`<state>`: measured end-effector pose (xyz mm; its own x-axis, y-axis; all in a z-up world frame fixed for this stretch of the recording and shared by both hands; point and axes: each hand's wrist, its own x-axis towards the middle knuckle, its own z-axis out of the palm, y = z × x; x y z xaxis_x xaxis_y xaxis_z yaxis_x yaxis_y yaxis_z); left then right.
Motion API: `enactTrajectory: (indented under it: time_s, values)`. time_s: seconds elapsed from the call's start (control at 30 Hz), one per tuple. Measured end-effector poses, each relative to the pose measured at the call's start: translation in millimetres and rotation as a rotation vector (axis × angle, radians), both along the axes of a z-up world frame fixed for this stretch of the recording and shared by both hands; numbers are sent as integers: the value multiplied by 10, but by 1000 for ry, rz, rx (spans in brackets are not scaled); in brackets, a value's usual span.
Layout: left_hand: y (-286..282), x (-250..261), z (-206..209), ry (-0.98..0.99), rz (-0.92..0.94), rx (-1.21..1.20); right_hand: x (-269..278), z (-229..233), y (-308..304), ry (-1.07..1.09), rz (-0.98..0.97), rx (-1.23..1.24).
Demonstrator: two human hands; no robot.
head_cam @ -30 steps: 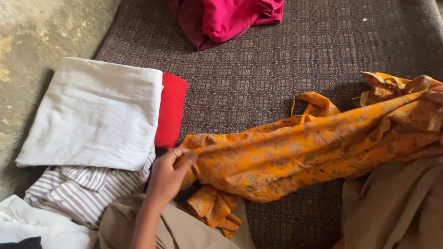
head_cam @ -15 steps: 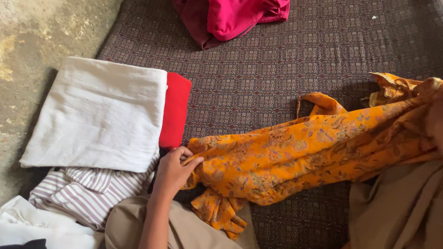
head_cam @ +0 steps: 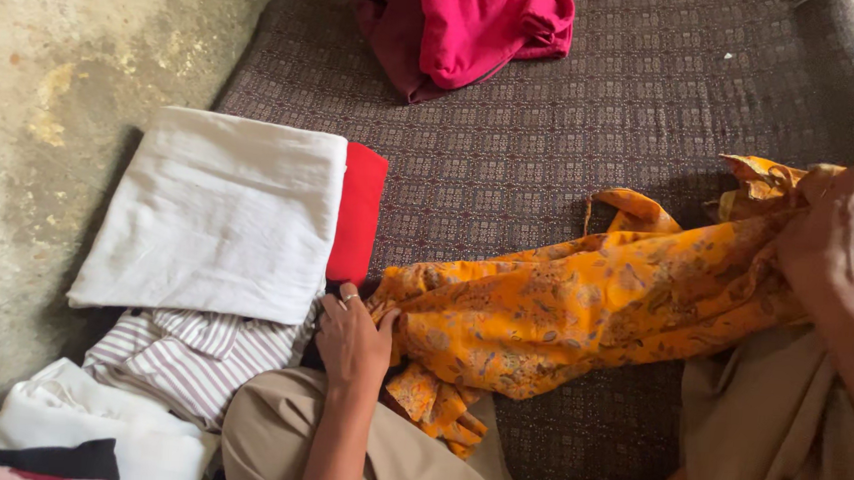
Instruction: The person folds a red t-shirt, then a pair of white trousers, and finally a yellow patterned scarf on a woven mat. Each item is smoothed and folded into a neat stack.
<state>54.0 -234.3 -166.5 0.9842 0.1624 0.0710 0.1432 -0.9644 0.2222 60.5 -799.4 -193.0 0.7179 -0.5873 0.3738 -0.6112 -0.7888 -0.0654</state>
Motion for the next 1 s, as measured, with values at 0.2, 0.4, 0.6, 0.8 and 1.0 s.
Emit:
enactTrajectory:
  time_s: [0.2, 0.4, 0.6, 0.8, 1.0]
  values:
    - [163, 149, -372, -2, -100, -102, -41, -44, 50, 18, 8, 3]
    - [430, 255, -148, 247, -113, -1068, -109, -15, -13, 24, -30, 59]
    - [940, 133, 794, 301, 63, -1510, -153, 84, 132, -217, 181, 190]
    - [1899, 301, 1738, 115, 261, -1477, -31, 183, 797, 7, 462, 788]
    - [2641, 447, 1480, 183, 324, -1379, -162, -7, 1823, 102, 707, 511]
